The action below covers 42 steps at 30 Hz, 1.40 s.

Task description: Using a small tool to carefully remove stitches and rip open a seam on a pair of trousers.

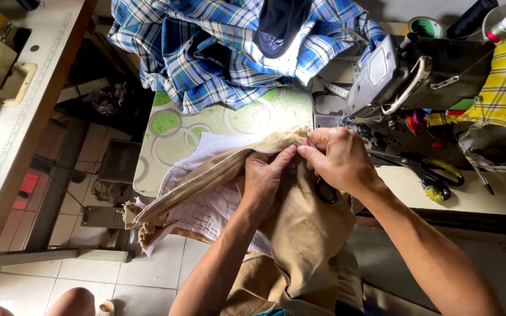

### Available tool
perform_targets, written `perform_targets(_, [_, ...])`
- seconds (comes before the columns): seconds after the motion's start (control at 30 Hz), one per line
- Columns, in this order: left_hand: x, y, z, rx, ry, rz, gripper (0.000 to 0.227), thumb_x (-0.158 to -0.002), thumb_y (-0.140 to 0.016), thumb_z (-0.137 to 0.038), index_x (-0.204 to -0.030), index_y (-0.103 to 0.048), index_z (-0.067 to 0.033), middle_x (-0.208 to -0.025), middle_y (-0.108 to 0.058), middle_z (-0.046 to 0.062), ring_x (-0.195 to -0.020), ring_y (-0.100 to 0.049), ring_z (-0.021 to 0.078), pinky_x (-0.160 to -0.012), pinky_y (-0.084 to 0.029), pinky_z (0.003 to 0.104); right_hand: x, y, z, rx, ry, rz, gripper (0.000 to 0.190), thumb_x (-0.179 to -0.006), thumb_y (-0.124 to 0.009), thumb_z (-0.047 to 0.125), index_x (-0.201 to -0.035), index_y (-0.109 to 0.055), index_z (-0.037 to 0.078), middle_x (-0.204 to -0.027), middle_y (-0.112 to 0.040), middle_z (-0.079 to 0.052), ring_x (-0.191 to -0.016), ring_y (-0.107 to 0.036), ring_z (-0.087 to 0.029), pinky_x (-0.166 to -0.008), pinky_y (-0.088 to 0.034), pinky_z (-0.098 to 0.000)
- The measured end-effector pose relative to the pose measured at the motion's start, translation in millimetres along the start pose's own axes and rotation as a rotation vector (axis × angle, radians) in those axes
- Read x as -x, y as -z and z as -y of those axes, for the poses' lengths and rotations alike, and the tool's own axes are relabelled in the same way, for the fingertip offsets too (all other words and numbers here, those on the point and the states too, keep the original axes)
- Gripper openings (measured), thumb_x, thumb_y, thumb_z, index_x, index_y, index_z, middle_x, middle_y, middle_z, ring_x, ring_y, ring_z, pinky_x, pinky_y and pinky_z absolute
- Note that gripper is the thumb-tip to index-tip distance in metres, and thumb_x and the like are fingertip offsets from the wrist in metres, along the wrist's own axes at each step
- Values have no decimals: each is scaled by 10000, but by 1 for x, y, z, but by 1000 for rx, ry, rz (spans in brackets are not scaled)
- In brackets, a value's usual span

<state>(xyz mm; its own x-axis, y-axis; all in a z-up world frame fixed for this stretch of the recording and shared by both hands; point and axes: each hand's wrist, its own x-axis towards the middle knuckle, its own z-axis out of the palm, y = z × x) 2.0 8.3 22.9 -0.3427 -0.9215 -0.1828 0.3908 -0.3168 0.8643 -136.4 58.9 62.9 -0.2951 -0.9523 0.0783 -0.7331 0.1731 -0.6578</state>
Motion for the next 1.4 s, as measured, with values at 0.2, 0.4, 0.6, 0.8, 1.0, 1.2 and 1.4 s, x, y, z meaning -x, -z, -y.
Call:
perform_targets(0.2, [-4,3,5,-8,5,-8,239,-804,-878,-167,-854,-761,36,-649,-715,136,-584,-719,158,-580,-648,296,-2,1,-2,94,38,23,150,-878,-711,180,-747,-745,116,-518,-695,-42,-572,-724,-287,-638,-569,-410])
perform_targets(0.4, [-7,5,15,-35,-25,4,203,-818,-873,-153,-870,-779,19,-661,-728,134,-576,-720,151,-556,-647,292,0,-2,2,129,18,21,189,-894,-700,168,-723,-735,93,-480,-665,-52,-547,-709,-306,-630,-558,-409])
perform_targets(0.6, [4,-3,-4,-19,-48,8,215,-804,-875,-153,-889,-776,19,-686,-729,126,-586,-705,140,-566,-645,290,3,-5,1,43,-5,-32,223,-892,-699,195,-674,-718,155,-464,-657,-2,-517,-697,-237,-618,-558,-346])
perform_targets(0.8, [8,-2,-3,-141,-130,55,193,-814,-867,-142,-878,-775,15,-670,-716,149,-612,-686,147,-558,-622,304,-7,11,8,-99,0,-207,307,-992,-632,218,-697,-714,189,-486,-643,24,-534,-685,-156,-617,-544,-290])
perform_targets(1.0, [-8,16,25,-34,-5,44,234,-856,-833,-194,-840,-732,17,-649,-707,126,-580,-705,151,-571,-620,284,12,24,30,26,68,-48,210,-903,-711,200,-698,-748,169,-530,-700,-41,-572,-714,-268,-627,-557,-388])
perform_targets(1.2, [-14,21,32,-31,45,38,275,-859,-844,-223,-798,-740,24,-644,-712,153,-581,-733,189,-554,-623,299,6,5,-3,183,82,23,101,-854,-713,171,-772,-740,119,-570,-719,-43,-633,-728,-330,-635,-567,-452])
perform_targets(1.4, [-14,19,28,-7,27,50,271,-855,-849,-210,-796,-743,32,-635,-704,180,-572,-738,219,-540,-633,332,6,4,5,184,84,43,105,-878,-701,123,-801,-763,87,-565,-725,-78,-596,-732,-322,-636,-577,-444])
